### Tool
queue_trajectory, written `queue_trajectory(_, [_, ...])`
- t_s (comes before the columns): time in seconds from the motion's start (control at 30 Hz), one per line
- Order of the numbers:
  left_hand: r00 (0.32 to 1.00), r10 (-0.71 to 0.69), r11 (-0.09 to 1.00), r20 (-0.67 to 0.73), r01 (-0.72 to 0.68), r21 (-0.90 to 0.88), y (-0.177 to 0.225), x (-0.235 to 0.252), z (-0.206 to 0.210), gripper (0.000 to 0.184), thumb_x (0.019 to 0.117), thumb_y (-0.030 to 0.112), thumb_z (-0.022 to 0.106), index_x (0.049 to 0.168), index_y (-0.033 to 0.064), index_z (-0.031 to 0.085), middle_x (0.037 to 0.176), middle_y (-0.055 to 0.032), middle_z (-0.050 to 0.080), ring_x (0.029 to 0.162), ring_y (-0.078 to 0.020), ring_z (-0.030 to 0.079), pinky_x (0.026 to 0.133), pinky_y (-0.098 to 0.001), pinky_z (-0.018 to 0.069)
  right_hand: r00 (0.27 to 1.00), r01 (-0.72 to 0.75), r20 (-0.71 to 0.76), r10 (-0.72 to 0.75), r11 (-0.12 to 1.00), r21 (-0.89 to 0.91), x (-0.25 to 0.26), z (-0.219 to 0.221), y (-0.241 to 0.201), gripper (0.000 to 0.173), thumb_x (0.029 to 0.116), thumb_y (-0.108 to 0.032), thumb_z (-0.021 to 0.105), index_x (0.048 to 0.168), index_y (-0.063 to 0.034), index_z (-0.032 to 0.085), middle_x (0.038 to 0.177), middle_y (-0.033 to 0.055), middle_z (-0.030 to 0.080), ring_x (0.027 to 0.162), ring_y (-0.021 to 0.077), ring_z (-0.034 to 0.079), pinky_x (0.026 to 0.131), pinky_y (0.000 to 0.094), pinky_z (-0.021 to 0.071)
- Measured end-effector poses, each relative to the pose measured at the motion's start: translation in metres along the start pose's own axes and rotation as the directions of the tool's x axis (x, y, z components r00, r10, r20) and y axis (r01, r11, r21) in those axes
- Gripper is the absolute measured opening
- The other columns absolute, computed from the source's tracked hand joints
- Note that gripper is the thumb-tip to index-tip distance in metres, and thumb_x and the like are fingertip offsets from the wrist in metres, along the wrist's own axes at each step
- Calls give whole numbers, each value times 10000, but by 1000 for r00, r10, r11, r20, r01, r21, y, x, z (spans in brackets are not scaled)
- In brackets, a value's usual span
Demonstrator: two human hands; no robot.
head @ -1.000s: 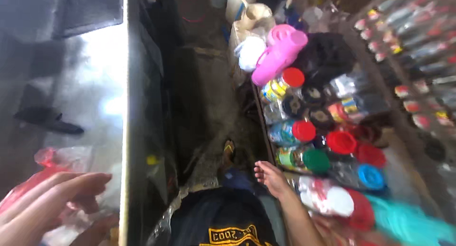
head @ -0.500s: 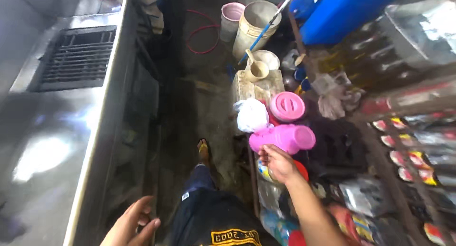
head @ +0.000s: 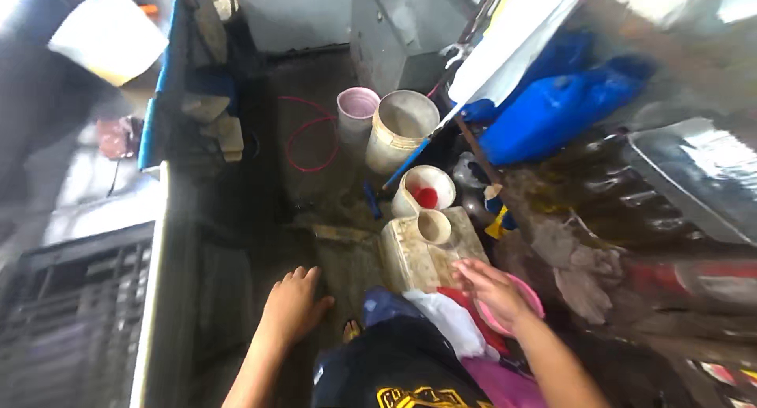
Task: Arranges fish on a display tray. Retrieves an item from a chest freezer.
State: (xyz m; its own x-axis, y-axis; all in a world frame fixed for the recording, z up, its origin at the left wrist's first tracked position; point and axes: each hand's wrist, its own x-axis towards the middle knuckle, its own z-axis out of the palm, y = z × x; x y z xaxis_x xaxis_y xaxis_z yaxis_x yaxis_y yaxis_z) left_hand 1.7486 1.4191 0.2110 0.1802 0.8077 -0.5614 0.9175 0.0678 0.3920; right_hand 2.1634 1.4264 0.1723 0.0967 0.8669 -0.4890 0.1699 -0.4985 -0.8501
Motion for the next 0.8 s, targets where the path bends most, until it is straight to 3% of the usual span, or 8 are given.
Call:
queue_trajectory(0.07, [999,37,999,-2,-37,35,-1,61,-37,643,953,574,628,1467,196,544,1383,-135,600,1284,-346,574,1049,-577,475,988,-59,-136,68,996,64,46,-1,-17,270,1070,-223,526,1196,-3,620,919,93,678,701,159,649,618,327,570])
queue_trajectory(0.17, [995,82,994,64,-77,-82,-31,150,-64,629,967,566,610,1470,194,545,1397,-129,602,1249,-322,614,1039,-570,508,950,-185,-218,225,964,189,121,14,-39,248,1070,-236,537,1156,-25,635,864,74,676,654,145,639,571,304,557])
queue_trajectory(0.23, [989,10,993,149,8,-121,-62,200,-77,644,954,567,635,1475,199,544,1413,-141,596,1247,-331,619,1041,-580,508,916,-276,-221,335,926,259,180,39,-62,246,1070,-252,539,1139,-37,638,850,63,667,643,142,624,572,303,545])
queue_trajectory(0.33, [944,-240,961,225,264,-82,-112,249,-105,664,929,581,665,1461,198,564,1434,-170,586,1268,-380,606,1037,-622,496,895,-359,-186,406,902,241,280,97,-124,260,1062,-283,564,1154,-48,625,833,47,629,628,125,585,563,289,511])
queue_trajectory(0.43, [907,-360,907,221,395,-143,-160,272,-159,643,919,549,692,1413,147,609,1356,-205,633,1225,-407,627,1020,-643,497,963,-265,64,262,964,37,374,160,-213,306,1063,-269,575,1251,-31,613,955,88,664,744,164,632,664,334,550])
queue_trajectory(0.57, [912,-399,789,96,395,-470,-228,309,-233,567,1000,387,662,1420,22,554,1189,-233,705,1099,-383,696,998,-595,531,922,60,387,12,983,-174,498,233,-334,331,1035,-286,605,1237,-24,619,1021,100,676,810,161,650,724,340,564])
queue_trajectory(0.7, [840,-522,799,149,543,-257,-291,389,-291,587,974,497,649,1360,56,623,1186,-235,710,1145,-420,673,1007,-642,508,911,230,387,-144,955,-187,610,286,-408,331,1021,-261,615,1225,0,620,1040,114,661,846,145,643,784,326,559])
queue_trajectory(0.8, [850,-449,847,275,503,-172,-331,487,-352,582,966,528,651,1348,89,649,1234,-205,703,1179,-386,664,1034,-629,500,964,132,253,-80,972,-196,674,308,-421,357,1033,-295,606,1247,-9,621,1089,135,671,879,174,666,808,355,577])
